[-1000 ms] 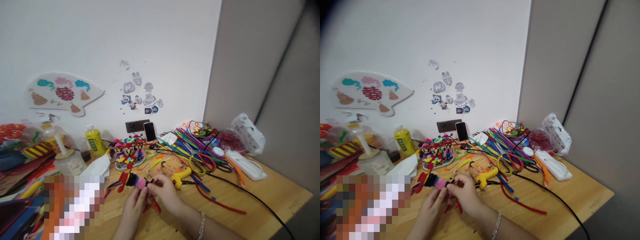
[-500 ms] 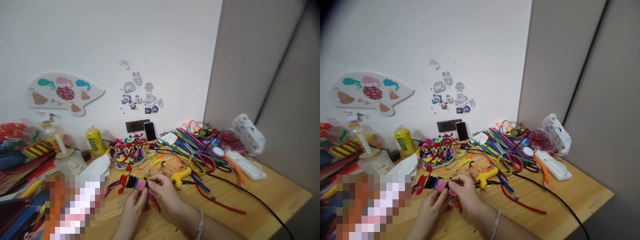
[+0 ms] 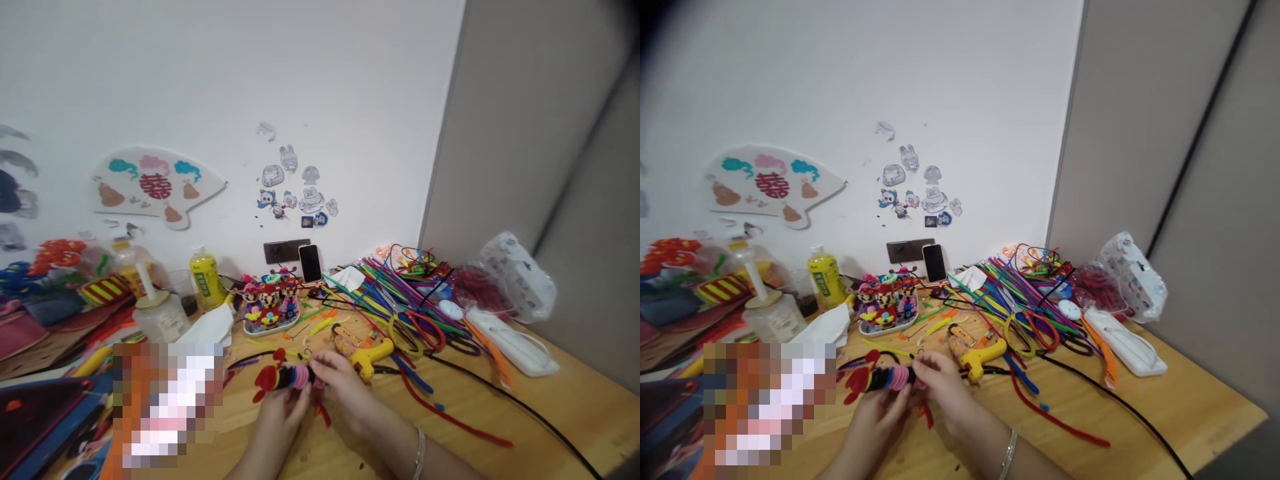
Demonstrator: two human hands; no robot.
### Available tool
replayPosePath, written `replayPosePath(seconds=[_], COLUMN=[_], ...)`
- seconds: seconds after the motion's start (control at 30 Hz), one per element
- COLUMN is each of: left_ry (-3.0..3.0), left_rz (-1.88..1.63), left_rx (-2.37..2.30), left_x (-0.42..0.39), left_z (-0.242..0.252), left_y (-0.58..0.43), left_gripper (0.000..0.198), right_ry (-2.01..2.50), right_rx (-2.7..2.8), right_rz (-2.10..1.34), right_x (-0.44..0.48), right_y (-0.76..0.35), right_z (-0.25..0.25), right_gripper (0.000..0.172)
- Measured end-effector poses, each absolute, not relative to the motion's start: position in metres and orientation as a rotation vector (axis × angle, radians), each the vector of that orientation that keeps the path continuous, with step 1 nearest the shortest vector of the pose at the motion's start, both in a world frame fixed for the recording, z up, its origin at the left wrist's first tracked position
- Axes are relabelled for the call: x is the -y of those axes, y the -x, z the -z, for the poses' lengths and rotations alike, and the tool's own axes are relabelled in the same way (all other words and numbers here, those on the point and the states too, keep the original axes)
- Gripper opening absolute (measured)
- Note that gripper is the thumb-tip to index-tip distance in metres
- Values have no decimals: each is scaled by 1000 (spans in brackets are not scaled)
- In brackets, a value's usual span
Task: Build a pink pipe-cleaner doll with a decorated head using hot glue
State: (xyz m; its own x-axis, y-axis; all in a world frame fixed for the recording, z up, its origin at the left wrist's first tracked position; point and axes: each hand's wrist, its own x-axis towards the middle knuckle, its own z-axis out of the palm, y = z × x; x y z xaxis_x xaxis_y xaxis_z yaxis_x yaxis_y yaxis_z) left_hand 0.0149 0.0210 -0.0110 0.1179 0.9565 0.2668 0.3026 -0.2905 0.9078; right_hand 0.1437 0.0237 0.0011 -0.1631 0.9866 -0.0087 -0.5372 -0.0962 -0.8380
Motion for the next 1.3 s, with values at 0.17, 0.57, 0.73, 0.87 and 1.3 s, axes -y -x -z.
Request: replayPosePath(seconds=[0.17, 0.57, 0.73, 0.87, 1.3], left_ry=[-1847, -2075, -1947, -1614, -1188], left_rz=[-1190, -1223, -1187, -1289, -1291], left_rx=[-1260, -1252, -1316, -1251, -1086], left_x=[-15, -16, -18, -16, -29], left_z=[-1, -3, -3, 6, 28], left_y=[-13, -4, -9, -20, -23], left_gripper=[11, 12, 14, 20, 35], right_ry=[642, 693, 779, 866, 866], right_rx=[842, 966, 857, 871, 1125], right_rz=[-1815, -1727, -1516, -1317, -1097], right_x=[-21, -27, -29, -30, -28], right_y=[-149, -150, -147, -141, -135], right_z=[-1, 1, 2, 5, 6], right_gripper=[26, 34, 38, 41, 23])
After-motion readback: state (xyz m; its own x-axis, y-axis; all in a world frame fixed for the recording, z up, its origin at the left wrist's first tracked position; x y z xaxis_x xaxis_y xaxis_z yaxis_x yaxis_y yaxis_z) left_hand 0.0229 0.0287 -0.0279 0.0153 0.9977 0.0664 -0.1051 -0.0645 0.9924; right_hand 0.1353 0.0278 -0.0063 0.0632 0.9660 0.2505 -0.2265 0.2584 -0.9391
